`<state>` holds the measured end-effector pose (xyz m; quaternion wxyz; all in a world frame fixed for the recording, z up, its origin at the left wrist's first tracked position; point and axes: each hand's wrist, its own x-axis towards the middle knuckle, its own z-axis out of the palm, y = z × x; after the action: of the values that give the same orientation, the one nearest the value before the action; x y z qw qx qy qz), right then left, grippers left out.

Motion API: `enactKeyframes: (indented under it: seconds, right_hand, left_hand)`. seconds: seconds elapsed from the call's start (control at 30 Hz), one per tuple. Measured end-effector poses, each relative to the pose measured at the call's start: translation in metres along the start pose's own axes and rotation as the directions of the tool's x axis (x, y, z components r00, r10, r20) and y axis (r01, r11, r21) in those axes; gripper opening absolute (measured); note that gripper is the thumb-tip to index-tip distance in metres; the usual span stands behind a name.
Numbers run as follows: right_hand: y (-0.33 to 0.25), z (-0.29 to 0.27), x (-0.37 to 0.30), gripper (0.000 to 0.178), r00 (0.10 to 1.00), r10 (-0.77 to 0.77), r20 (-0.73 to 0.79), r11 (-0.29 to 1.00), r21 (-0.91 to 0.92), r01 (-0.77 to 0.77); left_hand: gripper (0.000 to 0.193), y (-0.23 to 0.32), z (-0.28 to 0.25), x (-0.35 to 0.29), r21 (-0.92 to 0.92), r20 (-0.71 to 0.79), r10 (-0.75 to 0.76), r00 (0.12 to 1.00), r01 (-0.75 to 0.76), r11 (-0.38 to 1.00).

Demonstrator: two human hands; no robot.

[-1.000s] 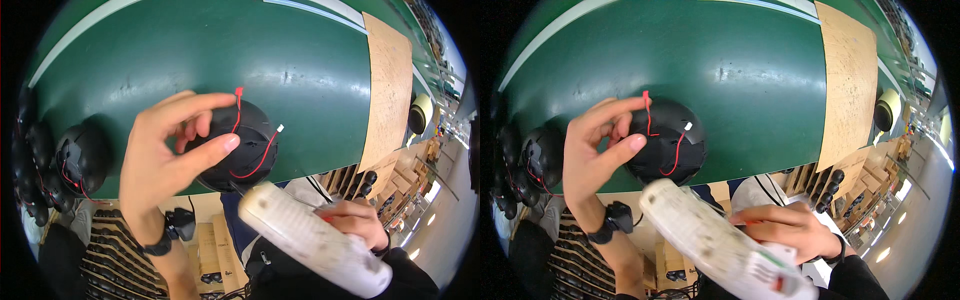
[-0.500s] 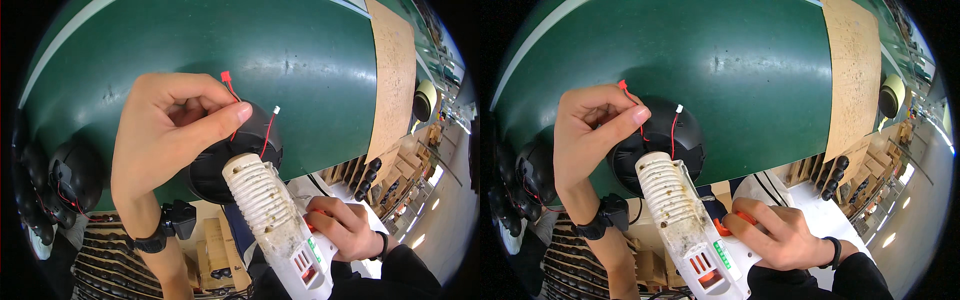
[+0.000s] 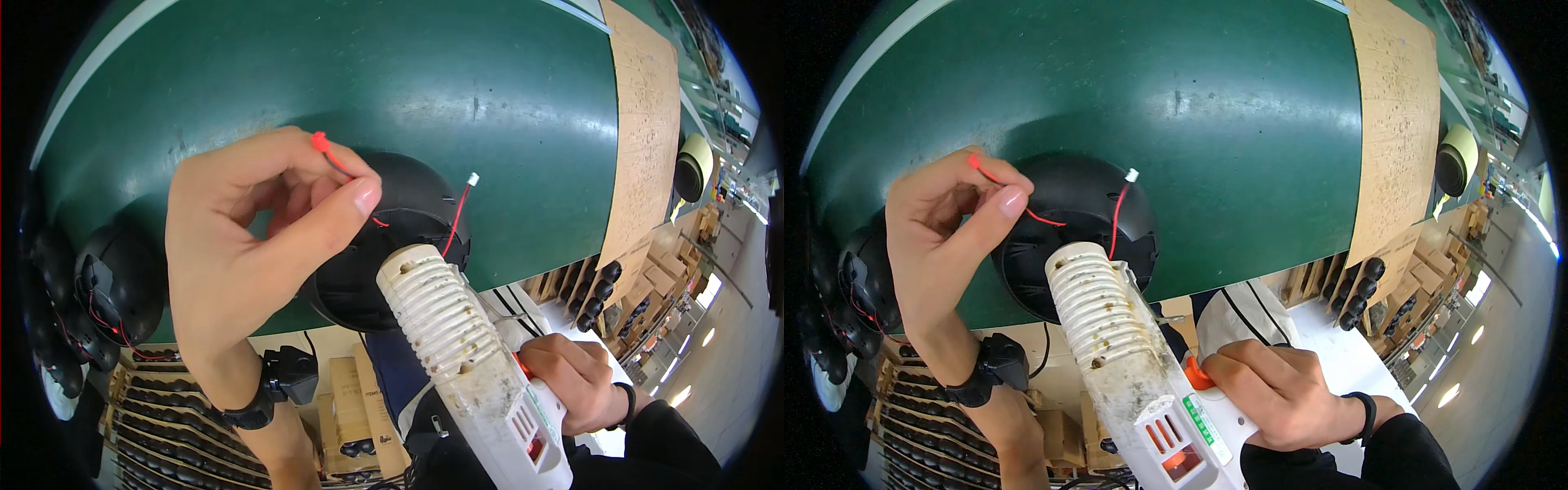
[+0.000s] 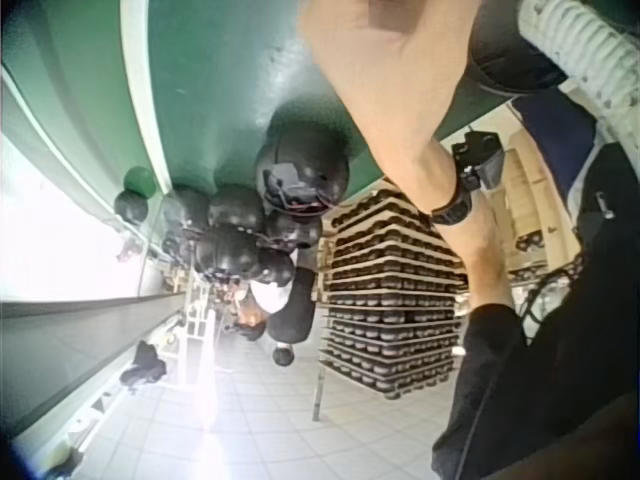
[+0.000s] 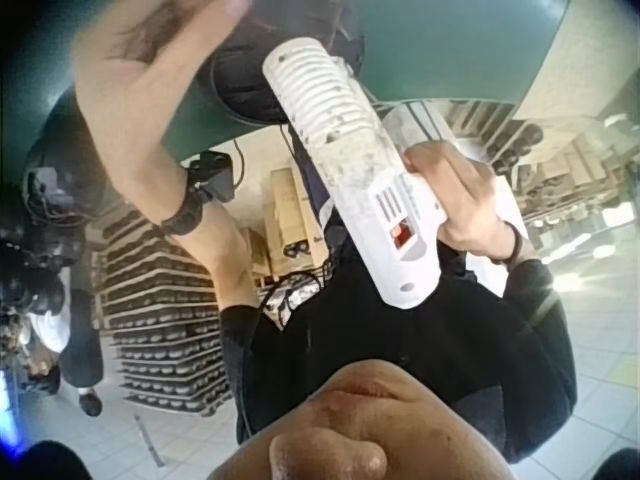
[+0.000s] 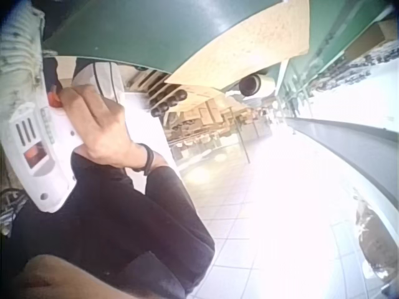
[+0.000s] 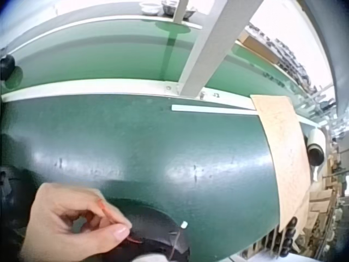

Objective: The person is assembling plastic housings for electronics, applying glue with a glue gun to secure components and wires.

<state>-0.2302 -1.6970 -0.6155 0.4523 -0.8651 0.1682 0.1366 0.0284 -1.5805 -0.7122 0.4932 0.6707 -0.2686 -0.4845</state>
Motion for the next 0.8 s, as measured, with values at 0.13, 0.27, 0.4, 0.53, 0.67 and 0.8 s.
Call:
enactKeyframes:
  seconds: [0.13, 0.27, 0.4, 0.53, 0.67, 0.8]
  right_hand:
    - [0.001, 0.000, -0.006, 0.035, 1.000, -0.006, -0.011, 1.000, -0.009, 0.006]
    - [0.004, 0.000, -0.006, 0.034, 0.999, 0.003, -0.041, 1.000, 0.004, -0.003]
    - [0.005, -0.006, -0.005, 0.031, 0.999, 0.048, 0.009, 0.997, 0.068, -0.048]
    - [0.006, -0.009, -0.005, 0.031, 0.999, 0.012, 0.037, 0.998, 0.061, -0.015]
    - [0.008, -0.013, -0.005, 0.035, 1.000, 0.000, -0.003, 0.997, 0.073, 0.001]
    - [0.010, -0.021, -0.011, 0.035, 0.999, 0.020, 0.041, 0.990, 0.139, -0.025]
  left_hand:
    - [0.005, 0.003, -0.003, -0.009, 0.001, -0.022, 0.018, 1.000, -0.018, 1.000]
    - [0.005, 0.002, -0.004, -0.011, -0.006, -0.020, 0.028, 0.999, -0.028, 1.000]
    - [0.006, -0.001, -0.002, -0.010, -0.027, -0.032, 0.042, 0.999, -0.042, 0.999]
    - [0.007, -0.003, -0.002, -0.012, -0.033, -0.072, 0.066, 0.995, -0.069, 0.997]
    - [0.013, 0.003, 0.014, -0.037, 0.166, -0.532, 0.021, 0.847, 0.080, 0.983]
    - [0.012, 0.004, 0.037, -0.091, 0.464, -0.389, 0.080, 0.918, 0.121, 0.877]
